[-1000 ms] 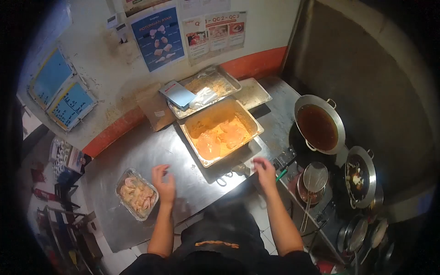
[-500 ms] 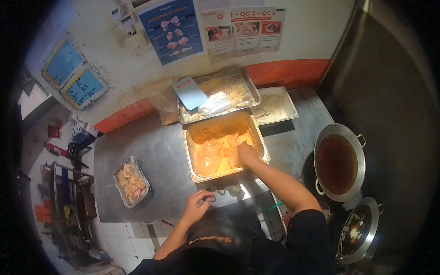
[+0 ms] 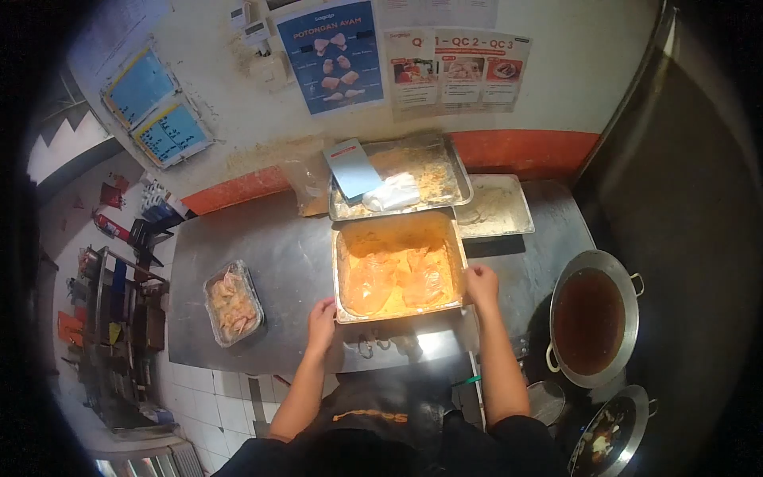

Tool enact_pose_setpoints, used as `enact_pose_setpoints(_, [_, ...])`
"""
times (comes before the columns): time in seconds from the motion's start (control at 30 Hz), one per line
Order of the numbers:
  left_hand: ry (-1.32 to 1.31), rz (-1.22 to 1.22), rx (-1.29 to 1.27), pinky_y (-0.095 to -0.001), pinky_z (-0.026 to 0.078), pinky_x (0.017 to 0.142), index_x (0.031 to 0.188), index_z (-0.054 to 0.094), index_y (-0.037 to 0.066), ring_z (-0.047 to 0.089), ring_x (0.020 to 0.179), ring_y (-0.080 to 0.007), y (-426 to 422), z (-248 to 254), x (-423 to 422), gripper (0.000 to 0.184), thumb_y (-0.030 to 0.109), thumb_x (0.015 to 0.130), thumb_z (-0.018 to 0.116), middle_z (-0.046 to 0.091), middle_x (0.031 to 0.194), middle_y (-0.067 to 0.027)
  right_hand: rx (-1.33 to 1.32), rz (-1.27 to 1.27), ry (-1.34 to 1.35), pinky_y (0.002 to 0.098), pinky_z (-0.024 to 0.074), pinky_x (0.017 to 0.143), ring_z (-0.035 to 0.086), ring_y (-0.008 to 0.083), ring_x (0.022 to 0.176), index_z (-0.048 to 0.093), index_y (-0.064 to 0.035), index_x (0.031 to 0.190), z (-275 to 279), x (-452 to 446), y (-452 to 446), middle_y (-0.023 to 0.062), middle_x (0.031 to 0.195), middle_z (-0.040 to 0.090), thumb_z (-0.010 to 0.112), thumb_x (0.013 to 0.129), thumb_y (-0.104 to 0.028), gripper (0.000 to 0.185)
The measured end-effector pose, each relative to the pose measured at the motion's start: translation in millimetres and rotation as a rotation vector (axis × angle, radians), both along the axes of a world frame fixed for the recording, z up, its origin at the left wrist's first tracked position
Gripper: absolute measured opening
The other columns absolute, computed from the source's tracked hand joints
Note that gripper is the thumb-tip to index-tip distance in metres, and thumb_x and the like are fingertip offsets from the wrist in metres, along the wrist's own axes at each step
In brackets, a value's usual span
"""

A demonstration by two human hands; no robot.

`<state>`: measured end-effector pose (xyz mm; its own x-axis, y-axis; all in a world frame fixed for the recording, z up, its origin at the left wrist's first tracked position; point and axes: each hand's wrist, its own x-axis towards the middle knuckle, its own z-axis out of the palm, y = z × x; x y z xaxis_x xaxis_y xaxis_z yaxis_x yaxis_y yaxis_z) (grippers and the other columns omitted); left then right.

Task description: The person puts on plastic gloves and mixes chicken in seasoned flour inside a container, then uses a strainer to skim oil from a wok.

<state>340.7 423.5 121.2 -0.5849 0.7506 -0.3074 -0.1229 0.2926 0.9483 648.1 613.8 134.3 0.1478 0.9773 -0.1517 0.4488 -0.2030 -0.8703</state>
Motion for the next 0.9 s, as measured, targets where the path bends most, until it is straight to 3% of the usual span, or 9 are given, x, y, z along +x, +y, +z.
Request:
enact_pose_setpoints(0.13, [-0.274,0.024,0.049,-0.0246,0.047,0.076,0.114,0.052,-0.006,0.059,0.086,-0.0141,-1.8,1.9,0.1,0.027,0.005,0.089,0.052,0.061,0.098,-0.0097,0.029,0.035,0.068,0.0328,0.0499,0.069,0.065,0.0213,0.072,0.068,0.0032,0.094,-34.8,9.1,-6.5,0.0158,0.080,0.068,0.059,0.077,-0.010,0.023])
enact_pose_setpoints(0.23, [-0.298,0.033,0.071,-0.0249,0.047,0.077,0.113,0.052,-0.006,0.058,0.085,-0.0135,-8.6,-2.6,-3.3,0.027,0.003,0.088,0.052,0.061,0.097,-0.0087,0.066,0.077,0.041,0.0310,0.0496,0.068,0.064,0.0188,0.072,0.067,0.0042,0.097,-21.9,10.2,-17.4,0.0136,0.079,0.067,0.059,0.078,-0.011,0.025])
enact_pose_setpoints(0.47, [-0.342,0.053,0.077,-0.0262,0.047,0.079,0.111,0.053,-0.005,0.059,0.088,-0.0142,-57.2,1.9,-25.3,0.024,0.004,0.089,0.053,0.061,0.096,-0.0076,-0.068,0.124,0.248,0.0248,0.0472,0.064,0.058,0.0111,0.071,0.064,0.0057,0.103,-2.7,-13.0,-66.1,0.0059,0.083,0.065,0.060,0.077,-0.006,0.029])
enact_pose_setpoints(0.53, [-0.356,0.097,0.150,-0.0267,0.048,0.081,0.109,0.054,-0.004,0.060,0.091,-0.0151,-65.3,10.1,-27.0,0.021,0.005,0.090,0.053,0.062,0.095,-0.0077,-0.093,0.053,0.464,0.0263,0.0462,0.062,0.056,0.0105,0.068,0.064,0.0044,0.100,-6.3,-19.0,-74.8,0.0036,0.080,0.064,0.060,0.078,-0.007,0.025])
enact_pose_setpoints(0.67, [-0.539,0.124,0.179,-0.0299,0.049,0.085,0.113,0.050,-0.004,0.060,0.095,-0.0171,-72.2,6.8,-37.5,0.023,0.003,0.091,0.050,0.060,0.103,-0.0108,-0.081,-0.243,0.494,0.0323,0.0470,0.068,0.059,0.0189,0.075,0.063,0.0043,0.095,-53.6,-23.5,-124.2,0.0089,0.080,0.062,0.065,0.079,-0.019,0.029])
enact_pose_setpoints(0.73, [-0.554,0.116,0.193,-0.0301,0.048,0.087,0.114,0.048,-0.004,0.060,0.096,-0.0173,-72.5,-2.0,-42.1,0.023,0.002,0.092,0.049,0.060,0.105,-0.0114,-0.106,-0.006,-0.008,0.0386,0.0469,0.072,0.059,0.0283,0.072,0.061,0.0042,0.090,-97.7,-30.2,-167.0,0.0145,0.079,0.061,0.069,0.076,-0.027,0.035])
enact_pose_setpoints(0.8, [-0.567,0.106,0.215,-0.0303,0.048,0.088,0.115,0.047,-0.004,0.059,0.098,-0.0176,-70.5,-3.7,-44.2,0.024,0.002,0.092,0.048,0.059,0.107,-0.0120,0.030,0.383,-0.183,0.0373,0.0484,0.068,0.059,0.0292,0.073,0.063,0.0028,0.095,-100.2,-62.9,-201.3,0.0161,0.080,0.062,0.072,0.073,-0.024,0.036])
enact_pose_setpoints(0.87, [-0.681,0.125,0.320,-0.0319,0.046,0.089,0.113,0.050,-0.002,0.058,0.096,-0.0169,-71.8,-2.0,-41.0,0.023,0.005,0.091,0.051,0.058,0.107,-0.0094,0.253,0.641,-0.459,0.0410,0.0493,0.072,0.060,0.0360,0.077,0.064,0.0040,0.090,-82.2,-91.1,-212.1,0.0219,0.078,0.061,0.074,0.069,-0.026,0.039])
enact_pose_setpoints(0.9, [-0.683,0.129,0.318,-0.0319,0.046,0.089,0.113,0.050,-0.002,0.058,0.096,-0.0169,-75.4,-15.3,-39.7,0.023,0.005,0.091,0.051,0.058,0.107,-0.0094,0.251,0.645,-0.460,0.0410,0.0493,0.072,0.060,0.0360,0.077,0.064,0.0040,0.090,-82.0,-99.3,-213.5,0.0219,0.078,0.061,0.074,0.069,-0.026,0.039])
